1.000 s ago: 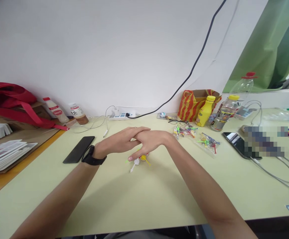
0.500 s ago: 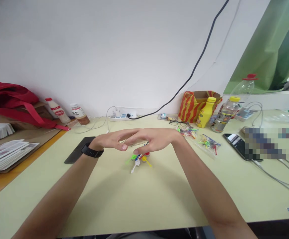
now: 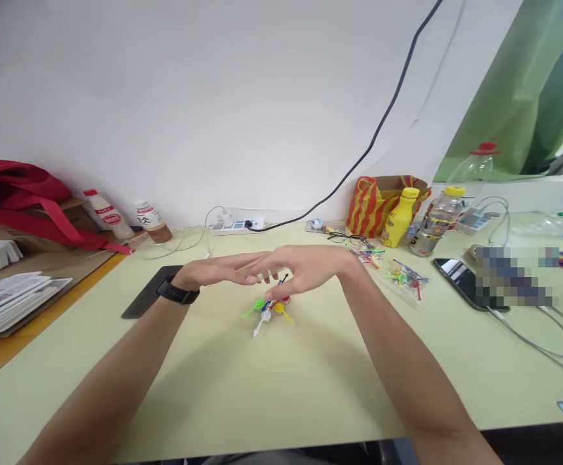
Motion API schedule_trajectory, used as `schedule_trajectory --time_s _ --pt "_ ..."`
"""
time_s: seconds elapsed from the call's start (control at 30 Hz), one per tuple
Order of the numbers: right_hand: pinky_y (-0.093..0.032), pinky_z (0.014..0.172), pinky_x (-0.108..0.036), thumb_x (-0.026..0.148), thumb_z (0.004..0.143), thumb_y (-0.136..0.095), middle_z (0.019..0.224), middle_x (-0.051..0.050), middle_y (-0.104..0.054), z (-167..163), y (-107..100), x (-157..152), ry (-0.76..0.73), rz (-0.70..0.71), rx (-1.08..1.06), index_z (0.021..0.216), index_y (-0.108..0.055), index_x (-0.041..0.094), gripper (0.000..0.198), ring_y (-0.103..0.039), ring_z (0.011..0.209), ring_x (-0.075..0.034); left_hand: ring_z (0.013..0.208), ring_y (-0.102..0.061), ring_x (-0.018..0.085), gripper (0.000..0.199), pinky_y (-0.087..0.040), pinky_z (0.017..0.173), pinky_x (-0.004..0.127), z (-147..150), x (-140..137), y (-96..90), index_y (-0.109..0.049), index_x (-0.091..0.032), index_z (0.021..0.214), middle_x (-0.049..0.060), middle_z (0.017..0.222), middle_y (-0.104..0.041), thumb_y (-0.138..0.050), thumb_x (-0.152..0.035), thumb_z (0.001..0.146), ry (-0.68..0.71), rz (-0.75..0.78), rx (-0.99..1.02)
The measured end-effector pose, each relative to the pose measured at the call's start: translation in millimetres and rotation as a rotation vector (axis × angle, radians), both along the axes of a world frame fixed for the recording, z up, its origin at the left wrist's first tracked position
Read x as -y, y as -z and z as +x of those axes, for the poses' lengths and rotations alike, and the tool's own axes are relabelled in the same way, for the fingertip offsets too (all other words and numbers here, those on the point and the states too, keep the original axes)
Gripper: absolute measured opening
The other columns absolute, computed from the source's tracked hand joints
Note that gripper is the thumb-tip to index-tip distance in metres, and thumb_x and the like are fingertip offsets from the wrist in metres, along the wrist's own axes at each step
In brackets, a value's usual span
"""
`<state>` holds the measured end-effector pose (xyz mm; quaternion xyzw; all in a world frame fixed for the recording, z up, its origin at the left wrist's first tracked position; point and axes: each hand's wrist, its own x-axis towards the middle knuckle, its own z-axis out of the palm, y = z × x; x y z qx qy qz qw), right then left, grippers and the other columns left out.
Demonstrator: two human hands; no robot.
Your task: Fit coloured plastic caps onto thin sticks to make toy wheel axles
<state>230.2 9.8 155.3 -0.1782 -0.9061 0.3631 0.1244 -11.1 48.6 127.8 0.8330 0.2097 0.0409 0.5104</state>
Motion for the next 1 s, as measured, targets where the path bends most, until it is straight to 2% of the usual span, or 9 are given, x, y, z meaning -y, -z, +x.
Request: schedule_trajectory --time_s 0.13,0.3,0.4,0.53,0.67,0.73,0.87,1.0 --pt "-0.052 0.095 -0.029 0.04 0.08 -0.083 0.12 -0.004 -0.075 -9 -2 6 -0.106 0.035 0.045 0.124 -0.075 0.027 0.046 -0.068 0.108 -0.023 0.124 -0.062 0.032 0.049 -0.052 0.099 0.041 12 11 -2.3 -0.059 -0.028 0.136 0.009 0.132 -0.066 -0.069 -0.049 0.093 0.034 -0.037 0.006" --pt "-0.05 0.1 -0.028 0.041 0.075 -0.088 0.129 -0.004 -0.071 -14 0 10 -0.157 0.033 0.032 0.116 -0.078 0.026 0.045 -0.064 0.121 -0.025 0.116 -0.067 0.032 0.058 -0.055 0.094 0.041 18 21 -7.9 -0.057 -0.028 0.141 0.009 0.123 -0.071 -0.076 -0.045 0.089 0.064 -0.067 0.028" --pt "-0.047 0.106 -0.029 0.039 0.077 -0.087 0.133 -0.003 -0.069 -12 3 8 -0.162 0.011 0.054 0.128 -0.073 0.028 0.054 -0.059 0.128 -0.025 0.115 -0.067 0.032 0.06 -0.055 0.095 0.041 17 21 -9.7 -0.057 -0.027 0.14 0.009 0.118 -0.072 -0.078 -0.045 0.087 0.077 -0.035 0.022" --pt "-0.049 0.101 -0.028 0.041 0.077 -0.087 0.14 -0.008 -0.065 -7 2 6 -0.206 -0.015 0.107 0.141 -0.063 0.022 0.072 -0.061 0.125 -0.026 0.128 -0.06 0.033 0.061 -0.051 0.1 0.042 15 17 -7.3 -0.048 -0.025 0.145 0.01 0.123 -0.068 -0.073 -0.044 0.092 0.146 -0.074 0.005" --pt "-0.046 0.103 -0.028 0.04 0.079 -0.087 0.147 -0.011 -0.06 -3 -3 5 -0.234 0.003 0.078 0.151 -0.054 0.021 0.081 -0.06 0.127 -0.026 0.128 -0.058 0.032 0.062 -0.05 0.1 0.041 11 9 -2.4 -0.045 -0.024 0.147 0.011 0.128 -0.064 -0.071 -0.043 0.094 0.175 -0.079 0.011" --pt "-0.045 0.104 -0.028 0.039 0.084 -0.082 0.146 -0.01 -0.061 1 -4 4 -0.212 0.002 0.064 0.152 -0.053 0.022 0.076 -0.06 0.128 -0.024 0.124 -0.059 0.031 0.061 -0.05 0.098 0.04 7 4 -0.7 -0.048 -0.024 0.145 0.011 0.129 -0.064 -0.071 -0.044 0.093 0.162 -0.052 0.007" --pt "-0.049 0.097 -0.027 0.03 0.101 -0.06 0.142 -0.008 -0.066 10 -3 -1 -0.118 0.003 0.041 0.152 -0.054 0.023 0.051 -0.064 0.122 -0.02 0.122 -0.058 0.029 0.055 -0.047 0.101 0.039 -5 -5 1.1 -0.055 -0.025 0.139 0.009 0.131 -0.063 -0.07 -0.047 0.092 0.073 0.007 -0.066" --pt "-0.051 0.086 -0.027 0.023 0.104 -0.047 0.13 -0.007 -0.073 17 -2 -6 0.067 0.077 0.051 0.146 -0.061 0.024 0.044 -0.068 0.108 -0.019 0.125 -0.056 0.028 0.061 -0.046 0.104 0.039 -19 -16 5.9 -0.051 -0.028 0.146 0.008 0.131 -0.063 -0.069 -0.05 0.092 -0.003 -0.021 -0.13"
